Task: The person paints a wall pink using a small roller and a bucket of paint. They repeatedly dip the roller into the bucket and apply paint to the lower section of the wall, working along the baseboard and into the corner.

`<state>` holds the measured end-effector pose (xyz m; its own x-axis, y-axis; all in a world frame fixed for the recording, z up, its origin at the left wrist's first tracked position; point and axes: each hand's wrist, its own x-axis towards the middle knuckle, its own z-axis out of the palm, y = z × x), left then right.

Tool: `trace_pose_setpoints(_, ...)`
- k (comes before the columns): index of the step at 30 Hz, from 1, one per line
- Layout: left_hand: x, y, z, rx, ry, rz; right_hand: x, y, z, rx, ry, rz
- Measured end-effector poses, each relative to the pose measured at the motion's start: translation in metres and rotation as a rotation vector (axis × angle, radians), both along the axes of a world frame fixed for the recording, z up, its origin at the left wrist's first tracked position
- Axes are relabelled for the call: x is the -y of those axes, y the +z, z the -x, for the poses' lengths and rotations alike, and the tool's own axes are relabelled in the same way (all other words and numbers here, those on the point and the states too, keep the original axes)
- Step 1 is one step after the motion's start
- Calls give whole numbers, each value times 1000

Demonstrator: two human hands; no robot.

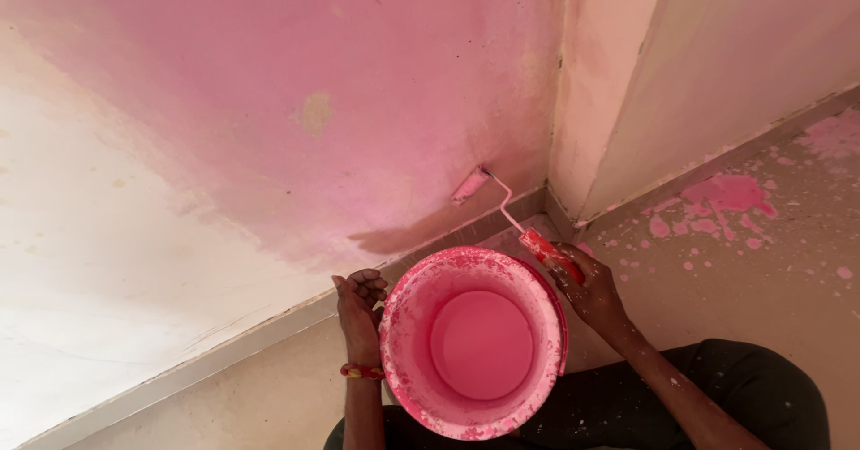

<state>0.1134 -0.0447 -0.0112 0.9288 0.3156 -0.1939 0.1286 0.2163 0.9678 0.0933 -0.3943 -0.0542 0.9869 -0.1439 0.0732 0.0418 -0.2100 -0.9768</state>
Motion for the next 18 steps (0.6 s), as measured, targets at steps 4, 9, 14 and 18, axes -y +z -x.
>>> trace_pose_setpoints(4,-1,-1,0,20,-15,13,0,-1,0,-39,-29,-3)
trace_pose_setpoints(9,0,-3,2,1,-7,-1,6,-7,13,-206,-90,-73)
trace_pose_setpoints(14,1,1,1,12,-11,-6,-1,-1,5,-110,-22,-24)
trace_pose_setpoints(18,1,4,1,-4,3,-26,0,0,-2,222,13,153)
